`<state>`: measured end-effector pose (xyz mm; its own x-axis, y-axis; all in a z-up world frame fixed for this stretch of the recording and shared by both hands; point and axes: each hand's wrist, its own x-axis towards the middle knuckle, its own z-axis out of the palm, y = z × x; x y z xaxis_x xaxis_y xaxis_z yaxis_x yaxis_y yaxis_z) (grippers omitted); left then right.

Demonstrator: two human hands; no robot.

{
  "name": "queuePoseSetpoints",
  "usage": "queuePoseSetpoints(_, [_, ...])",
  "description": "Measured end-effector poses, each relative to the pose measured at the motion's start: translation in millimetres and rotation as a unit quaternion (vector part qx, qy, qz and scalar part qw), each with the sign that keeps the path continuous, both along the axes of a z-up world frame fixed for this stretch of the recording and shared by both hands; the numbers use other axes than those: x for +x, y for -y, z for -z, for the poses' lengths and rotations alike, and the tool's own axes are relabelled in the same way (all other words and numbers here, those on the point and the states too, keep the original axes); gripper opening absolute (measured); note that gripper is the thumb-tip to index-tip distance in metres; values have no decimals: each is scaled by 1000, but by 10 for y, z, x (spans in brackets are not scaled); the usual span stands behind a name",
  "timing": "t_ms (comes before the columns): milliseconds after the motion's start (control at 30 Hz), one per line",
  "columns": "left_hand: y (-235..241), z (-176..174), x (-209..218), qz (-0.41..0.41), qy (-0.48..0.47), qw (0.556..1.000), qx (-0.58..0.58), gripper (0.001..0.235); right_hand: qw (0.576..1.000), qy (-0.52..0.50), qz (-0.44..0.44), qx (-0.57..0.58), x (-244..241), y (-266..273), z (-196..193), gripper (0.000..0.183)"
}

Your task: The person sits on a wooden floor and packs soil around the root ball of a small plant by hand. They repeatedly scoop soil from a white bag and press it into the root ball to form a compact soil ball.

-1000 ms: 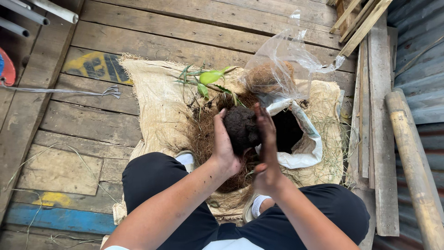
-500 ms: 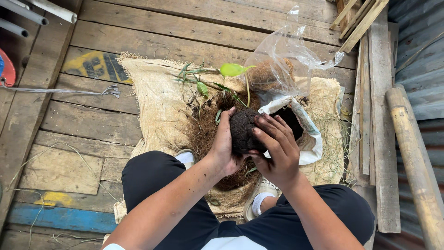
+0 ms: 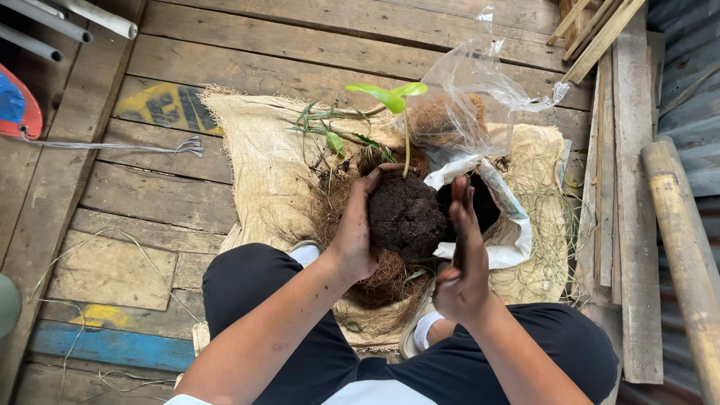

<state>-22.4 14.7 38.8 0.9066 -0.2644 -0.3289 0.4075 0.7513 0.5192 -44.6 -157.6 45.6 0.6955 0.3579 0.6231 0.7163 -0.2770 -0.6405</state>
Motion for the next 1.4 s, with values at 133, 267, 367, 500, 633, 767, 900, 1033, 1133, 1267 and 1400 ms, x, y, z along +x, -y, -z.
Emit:
queuePoseSetpoints(133, [32,-1,-8,22,1,1000,20,50,998,-43,35,-34,51,17,31,69])
queuePoseSetpoints(267, [65,-18,-26,18,18,1000,19,56,995,-72,43,-58,36,-22,120,76])
queuePoseSetpoints(367, [59,15,-14,-44,39,998,30,61,984,-178,-6,-29,-39,-38,210,84])
queuePoseSetpoints(500, [87,121,22,-94,1,995,31,68,969,-242,-30,47,-75,-113,298,84])
queuePoseSetpoints(633, [146,334,95,-78,-40,987,132,81,901,-365,-37,230,-28,-182,311,74])
queuePoseSetpoints(767, [253,533,139,-56,-32,965,256,88,780,-483,-47,394,135,-150,297,67])
queuePoseSetpoints(900, [326,571,66,-41,152,952,262,94,771,-484,-24,414,237,-60,327,63])
queuePoseSetpoints(1033, [316,400,7,14,215,875,434,107,893,-383,12,234,217,-28,362,76])
queuePoseSetpoints(1133, [213,238,-51,28,248,801,544,115,943,-296,14,152,179,-21,363,87])
queuePoseSetpoints(1267, [178,134,-109,-8,306,763,569,113,960,-249,28,128,107,15,370,87])
queuePoseSetpoints(1400, [167,146,-133,-62,348,727,588,107,968,-219,58,109,81,23,392,80])
